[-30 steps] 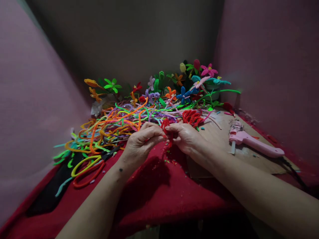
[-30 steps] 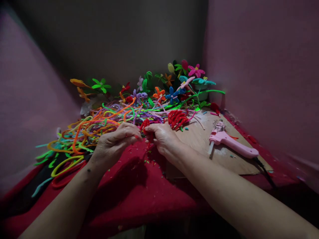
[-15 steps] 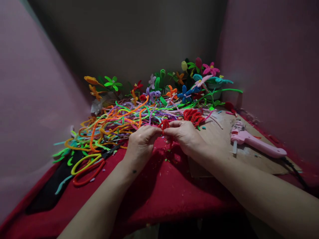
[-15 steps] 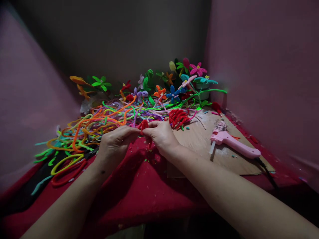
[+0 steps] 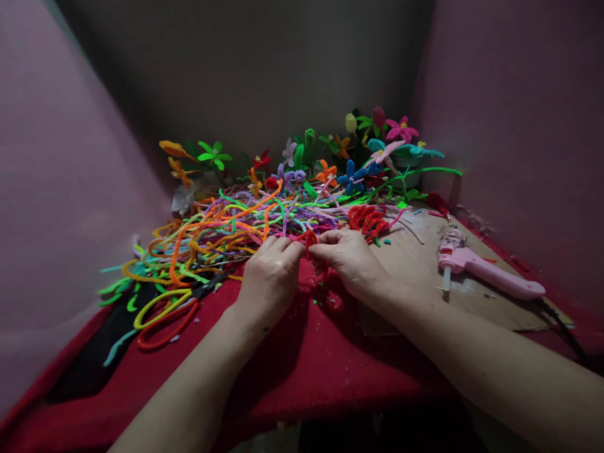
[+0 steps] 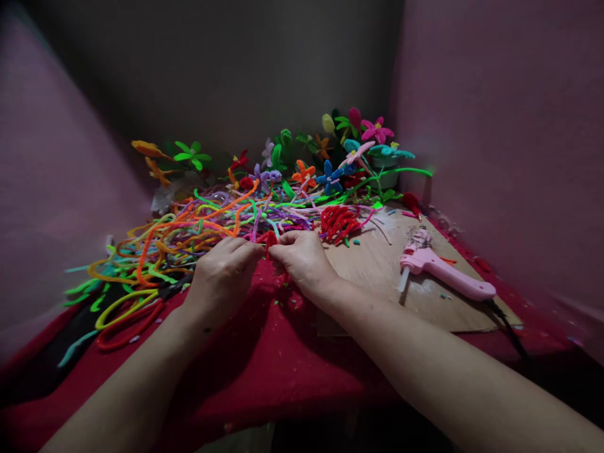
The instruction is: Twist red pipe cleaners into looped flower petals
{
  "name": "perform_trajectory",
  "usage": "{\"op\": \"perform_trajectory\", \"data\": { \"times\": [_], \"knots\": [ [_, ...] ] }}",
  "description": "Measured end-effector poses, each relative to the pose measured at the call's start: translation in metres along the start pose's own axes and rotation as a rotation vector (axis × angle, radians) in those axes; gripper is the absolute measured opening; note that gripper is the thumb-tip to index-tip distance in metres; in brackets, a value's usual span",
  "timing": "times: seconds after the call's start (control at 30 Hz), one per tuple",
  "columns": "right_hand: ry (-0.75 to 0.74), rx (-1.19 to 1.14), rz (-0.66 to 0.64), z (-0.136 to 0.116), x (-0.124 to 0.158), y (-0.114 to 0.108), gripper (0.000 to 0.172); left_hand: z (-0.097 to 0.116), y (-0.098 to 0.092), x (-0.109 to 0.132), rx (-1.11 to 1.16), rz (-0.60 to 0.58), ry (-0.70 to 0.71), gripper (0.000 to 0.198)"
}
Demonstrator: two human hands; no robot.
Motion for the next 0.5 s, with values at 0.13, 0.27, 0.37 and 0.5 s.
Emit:
{"op": "perform_trajectory", "data": {
  "times": [0.13, 0.27, 0.37, 0.5],
  "knots": [
    [-0.031, 0.123, 0.028, 0.000, 0.000, -0.001, 0.013, 0.007, -0.001, 0.000, -0.123, -0.020, 0.014, 0.018],
    [-0.065, 0.253, 0.050, -0.003, 0.002, -0.001, 0.014, 0.019, -0.001, 0.002, -0.151, -0.044, 0.091, 0.019],
    [-0.007, 0.208, 0.016, 0.000, 0.003, 0.002, 0.015, 0.029, 0.001, 0.004, -0.165, -0.089, 0.148, 0.019],
    [0.168, -0.029, -0.072, 0.018, 0.005, 0.009, 0.010, 0.034, 0.004, 0.004, -0.203, -0.148, 0.141, 0.018]
  ]
}}
Point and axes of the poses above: each hand's wrist, its own x-axis away from the middle knuckle, its own y-axis out of the palm, z = x × y, the point moved 10 cm from there along -x, towards the middle knuckle
